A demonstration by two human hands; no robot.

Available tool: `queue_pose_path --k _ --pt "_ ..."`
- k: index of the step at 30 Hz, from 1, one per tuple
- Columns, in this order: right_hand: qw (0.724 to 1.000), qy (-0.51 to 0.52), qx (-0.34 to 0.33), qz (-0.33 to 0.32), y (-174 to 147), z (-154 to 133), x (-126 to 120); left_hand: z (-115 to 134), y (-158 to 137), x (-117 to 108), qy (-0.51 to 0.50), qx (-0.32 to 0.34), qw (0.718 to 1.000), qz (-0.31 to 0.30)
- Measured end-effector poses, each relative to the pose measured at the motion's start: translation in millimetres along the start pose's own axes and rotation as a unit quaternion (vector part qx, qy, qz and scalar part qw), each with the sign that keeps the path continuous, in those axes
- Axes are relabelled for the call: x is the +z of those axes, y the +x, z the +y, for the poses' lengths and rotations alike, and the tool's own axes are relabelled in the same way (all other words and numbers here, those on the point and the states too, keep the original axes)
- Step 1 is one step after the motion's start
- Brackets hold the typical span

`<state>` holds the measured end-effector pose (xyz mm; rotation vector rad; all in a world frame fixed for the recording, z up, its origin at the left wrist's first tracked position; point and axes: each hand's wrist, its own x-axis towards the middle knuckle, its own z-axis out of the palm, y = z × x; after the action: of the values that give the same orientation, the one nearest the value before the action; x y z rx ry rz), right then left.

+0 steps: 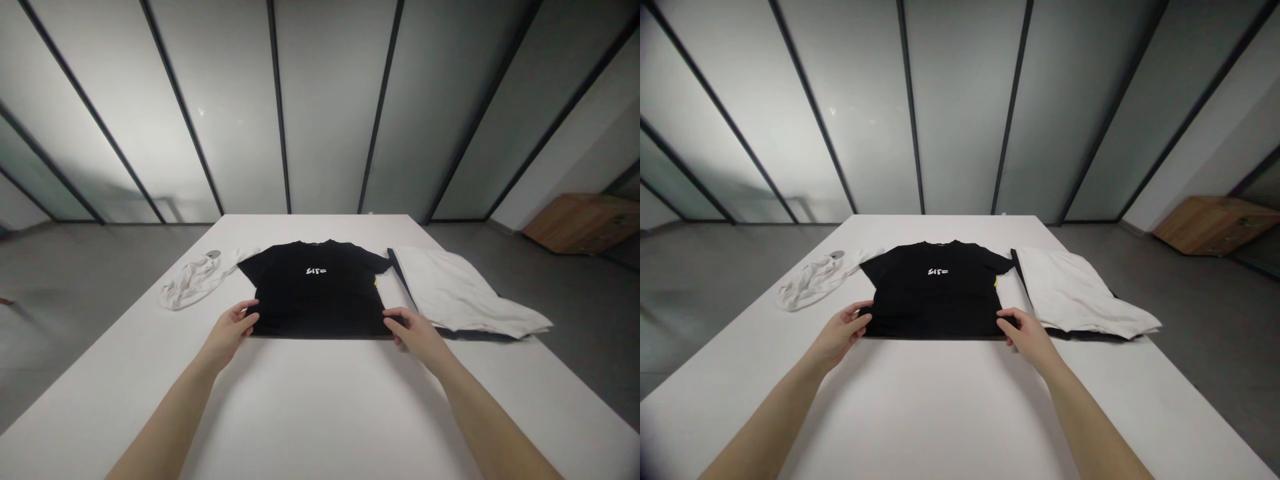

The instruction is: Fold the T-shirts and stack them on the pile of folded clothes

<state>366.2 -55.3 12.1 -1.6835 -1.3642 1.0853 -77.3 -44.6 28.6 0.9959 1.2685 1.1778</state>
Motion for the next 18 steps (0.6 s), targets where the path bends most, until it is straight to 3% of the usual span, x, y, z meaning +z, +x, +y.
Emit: queue_pose_path --k 6,10,13,18 --pt "1.000 0.010 0.012 0.014 4 3 -2 -4 5 -3 0.129 0.044 0.989 0.062" --pt "0.999 0.033 0.039 0.004 6 4 -4 -3 7 -6 0.136 0.029 0.988 0.062" --pt "0.997 0.060 0.041 -0.033 6 4 -8 2 4 -7 0.124 0.008 0.992 0.033" --pt "0.997 0.035 0.057 -0.048 -1 -3 -14 15 -8 -6 0.122 -0.013 0.989 -0.078"
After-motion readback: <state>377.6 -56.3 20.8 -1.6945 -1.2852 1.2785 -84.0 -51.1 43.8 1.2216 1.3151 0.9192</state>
